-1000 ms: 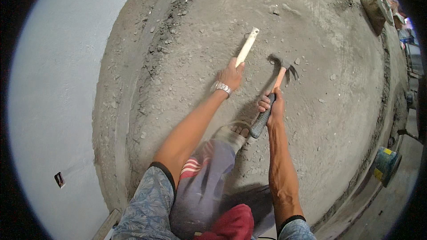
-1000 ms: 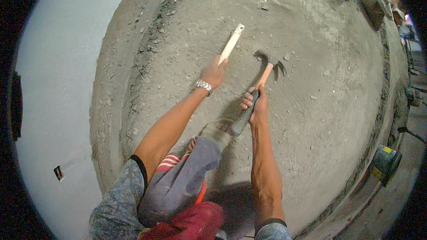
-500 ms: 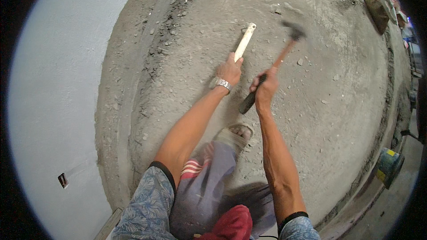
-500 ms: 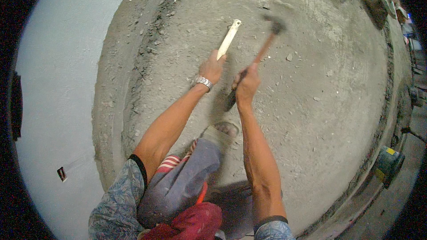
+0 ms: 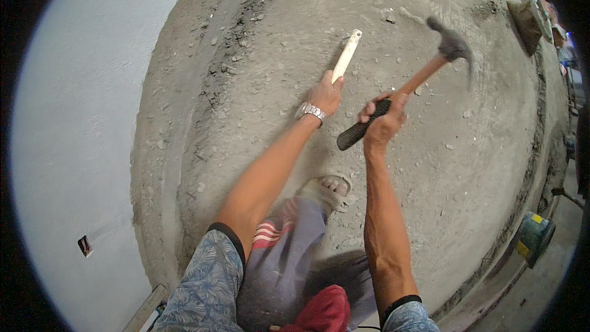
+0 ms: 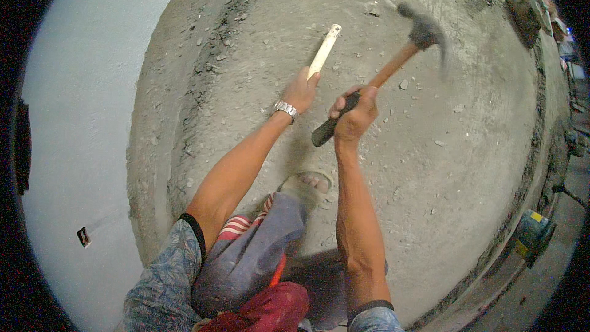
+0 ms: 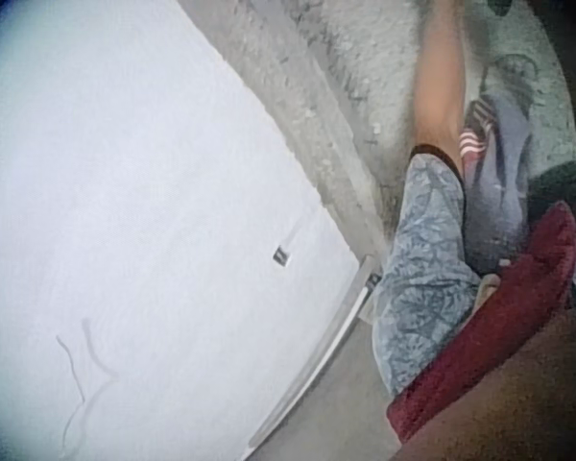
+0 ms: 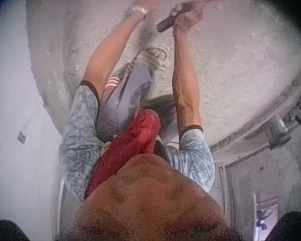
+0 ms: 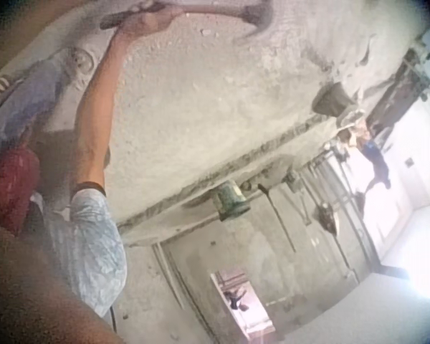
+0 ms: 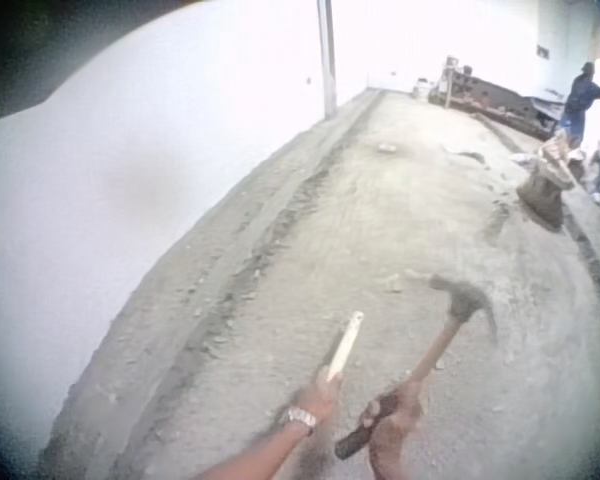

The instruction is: The person sits on the floor and repeatedly strikes a white plastic conduit pipe with a hammer to break it into smaller pieces. Another person is visible in the background working with a bucket and shovel.

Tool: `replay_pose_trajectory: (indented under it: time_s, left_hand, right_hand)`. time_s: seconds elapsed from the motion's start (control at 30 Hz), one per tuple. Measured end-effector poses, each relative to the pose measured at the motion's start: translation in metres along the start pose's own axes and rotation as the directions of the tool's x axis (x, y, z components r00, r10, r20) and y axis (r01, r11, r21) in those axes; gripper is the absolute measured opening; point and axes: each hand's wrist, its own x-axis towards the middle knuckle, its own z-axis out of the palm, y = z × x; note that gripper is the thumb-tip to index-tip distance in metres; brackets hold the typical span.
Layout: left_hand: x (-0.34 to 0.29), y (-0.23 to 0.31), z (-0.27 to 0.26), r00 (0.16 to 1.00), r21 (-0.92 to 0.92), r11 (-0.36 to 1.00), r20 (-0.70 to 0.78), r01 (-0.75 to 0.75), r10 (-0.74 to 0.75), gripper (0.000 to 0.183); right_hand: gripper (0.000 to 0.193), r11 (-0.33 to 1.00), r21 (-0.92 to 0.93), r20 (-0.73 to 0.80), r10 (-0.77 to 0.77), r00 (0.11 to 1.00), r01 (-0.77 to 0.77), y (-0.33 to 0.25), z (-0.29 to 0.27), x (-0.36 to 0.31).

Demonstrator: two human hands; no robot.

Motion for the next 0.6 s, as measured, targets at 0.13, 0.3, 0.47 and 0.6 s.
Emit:
replay_pose_trajectory:
  time_s: [0.13,0.3,0.47,0.6]
  left_hand:
    - [0.006,-0.003,0.005,1.0,0.031,0.999,0.013,-0.009,0.009,0.037]
    - [-0.005,-0.006,-0.004,1.0,0.065,0.998,0.008,0.019,-0.02,0.037]
    - [-0.002,-0.005,-0.003,0.998,0.042,0.997,0.008,0.057,-0.057,0.038]
    - [-0.002,-0.002,-0.004,1.0,0.079,0.997,-0.008,0.02,-0.019,0.038]
  right_hand:
    - [0.052,0.925,-0.307,0.065,0.256,0.964,-0.225,0.042,-0.027,0.031]
    - [0.052,0.938,-0.163,0.047,0.316,0.948,-0.305,-0.015,-0.015,0.021]
    - [0.053,0.999,0.038,-0.038,0.033,0.999,-0.031,-0.011,0.002,0.003]
    - [0.049,0.87,-0.321,0.118,0.43,0.895,-0.375,0.043,-0.023,0.026]
